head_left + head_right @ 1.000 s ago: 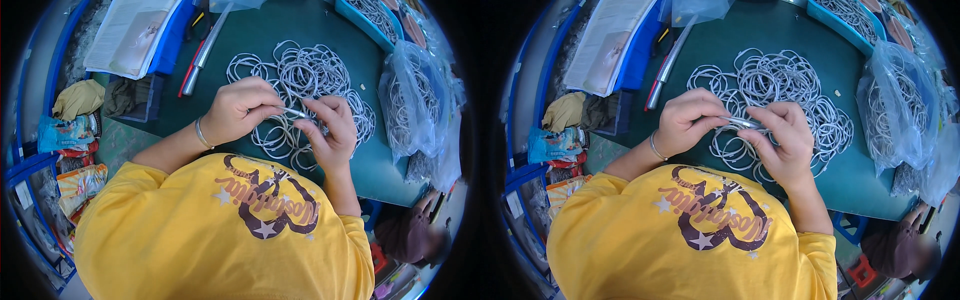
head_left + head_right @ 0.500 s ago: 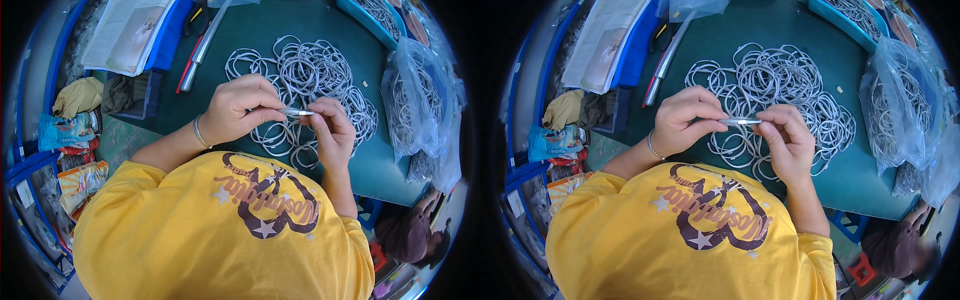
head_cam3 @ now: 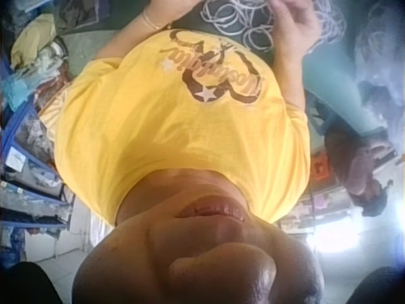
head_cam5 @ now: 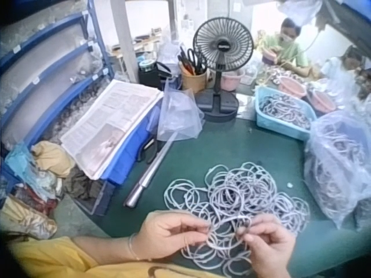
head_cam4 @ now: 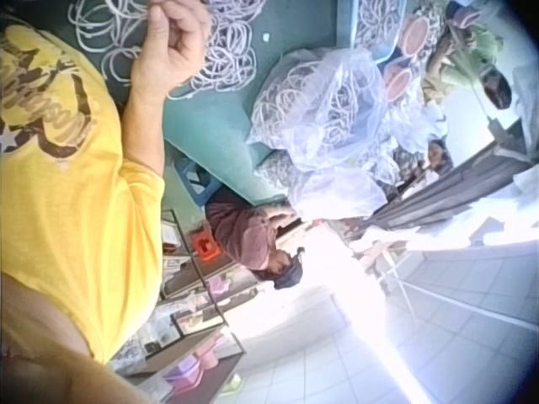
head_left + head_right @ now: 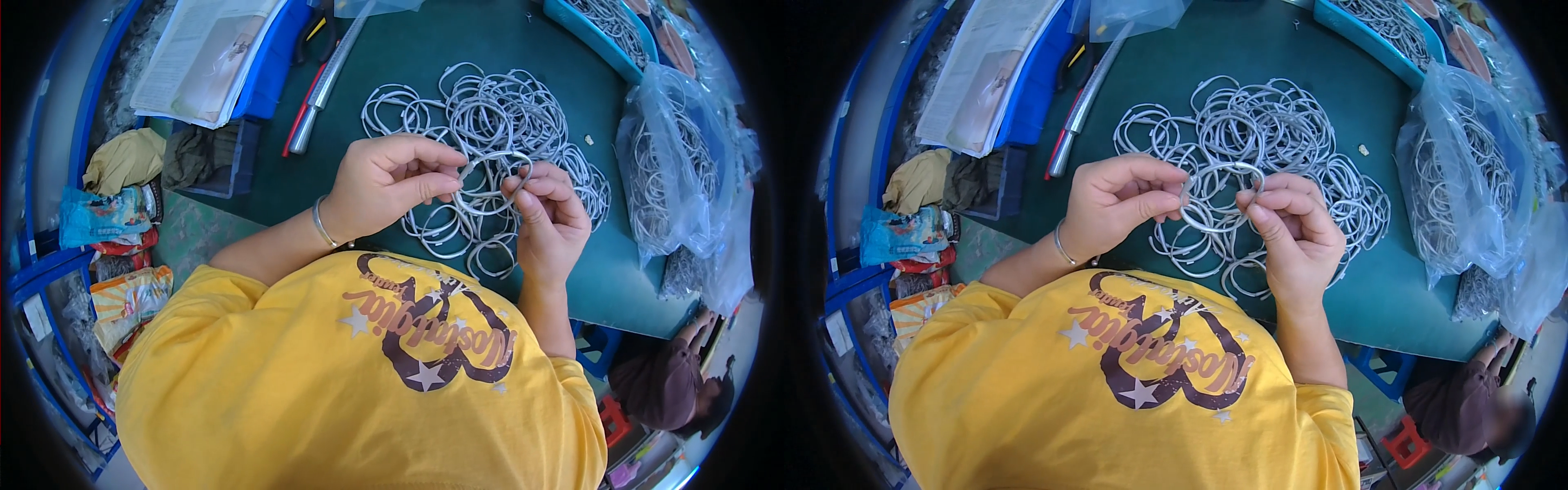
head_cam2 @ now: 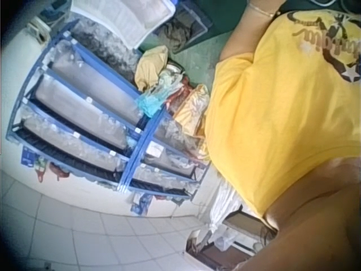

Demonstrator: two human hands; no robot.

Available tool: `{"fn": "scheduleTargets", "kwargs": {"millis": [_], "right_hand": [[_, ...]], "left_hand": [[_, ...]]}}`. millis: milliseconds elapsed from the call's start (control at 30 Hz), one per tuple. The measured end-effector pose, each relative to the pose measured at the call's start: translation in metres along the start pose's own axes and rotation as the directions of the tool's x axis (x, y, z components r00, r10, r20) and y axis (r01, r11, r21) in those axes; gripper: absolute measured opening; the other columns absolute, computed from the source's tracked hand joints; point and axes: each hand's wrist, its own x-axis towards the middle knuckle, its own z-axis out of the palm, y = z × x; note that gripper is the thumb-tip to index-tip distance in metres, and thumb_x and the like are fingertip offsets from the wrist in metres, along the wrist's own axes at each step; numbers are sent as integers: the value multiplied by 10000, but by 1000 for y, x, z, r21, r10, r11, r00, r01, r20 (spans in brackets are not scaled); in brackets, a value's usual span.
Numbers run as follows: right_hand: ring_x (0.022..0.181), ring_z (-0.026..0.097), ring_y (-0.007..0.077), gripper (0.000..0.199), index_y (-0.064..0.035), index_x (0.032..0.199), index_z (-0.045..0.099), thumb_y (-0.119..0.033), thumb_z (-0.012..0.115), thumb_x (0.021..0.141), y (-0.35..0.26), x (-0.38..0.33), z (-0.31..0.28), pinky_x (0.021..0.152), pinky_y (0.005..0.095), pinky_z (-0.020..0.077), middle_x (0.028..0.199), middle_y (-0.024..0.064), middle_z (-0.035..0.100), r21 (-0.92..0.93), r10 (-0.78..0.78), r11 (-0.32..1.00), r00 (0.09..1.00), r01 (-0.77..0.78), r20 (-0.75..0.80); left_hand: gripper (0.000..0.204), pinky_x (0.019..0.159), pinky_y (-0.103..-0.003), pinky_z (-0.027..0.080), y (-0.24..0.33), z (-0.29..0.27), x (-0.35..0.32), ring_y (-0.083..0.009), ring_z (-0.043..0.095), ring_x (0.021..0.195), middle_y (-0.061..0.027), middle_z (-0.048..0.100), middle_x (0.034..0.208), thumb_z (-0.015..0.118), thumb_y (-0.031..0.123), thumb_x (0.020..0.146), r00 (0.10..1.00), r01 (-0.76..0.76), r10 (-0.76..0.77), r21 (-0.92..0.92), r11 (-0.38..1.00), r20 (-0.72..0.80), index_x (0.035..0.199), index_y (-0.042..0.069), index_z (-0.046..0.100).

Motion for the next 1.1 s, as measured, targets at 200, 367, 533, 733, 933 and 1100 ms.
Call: {"fn": "scheduleTargets", "kwargs": {"millis": [200,367,533,733,933,1100], "right_hand": [[883,639,188,168,40,960,598,107,611,807,2,1,-1,794,273,533,1022,117,564,-43,-59,997,998,59,18],[705,585,127,234,31,1004,581,-169,463,975,-1,4,-7,627,230,492,852,102,608,48,211,977,974,-207,-78],[644,603,133,318,34,1005,586,-245,434,987,-4,2,-2,567,236,503,781,95,626,62,312,949,950,-310,-24],[722,630,142,122,40,996,597,-2,580,882,-12,3,-3,637,235,522,887,121,646,74,184,981,981,-180,-53],[757,623,191,109,62,928,624,104,575,840,-72,56,-66,680,277,525,917,151,645,-820,-769,355,639,449,17],[823,654,206,116,-5,886,677,27,663,775,-132,90,-148,760,291,496,893,100,686,-965,-731,-242,635,100,249]], "left_hand": [[135,612,-213,532,3,1,3,-152,658,737,-114,636,882,601,-45,846,998,53,-52,-50,997,35,978,-44,633],[107,598,-207,522,2,-2,4,-160,663,727,-109,634,844,609,-57,831,992,-126,124,116,985,27,932,-42,640],[138,625,-248,510,0,-2,4,-191,653,725,-104,649,840,662,-67,761,918,-394,371,416,820,138,886,-9,665],[161,695,-256,511,-1,0,9,-208,632,816,-140,610,999,667,-84,745,871,-489,434,469,735,229,885,-5,663],[169,701,-238,513,5,-10,5,-189,627,828,-129,616,957,632,-114,763,912,-395,389,542,742,131,876,12,644],[151,630,-221,507,0,-15,2,-175,627,766,-112,625,929,625,-101,776,940,-330,328,495,804,94,882,4,644]]}}
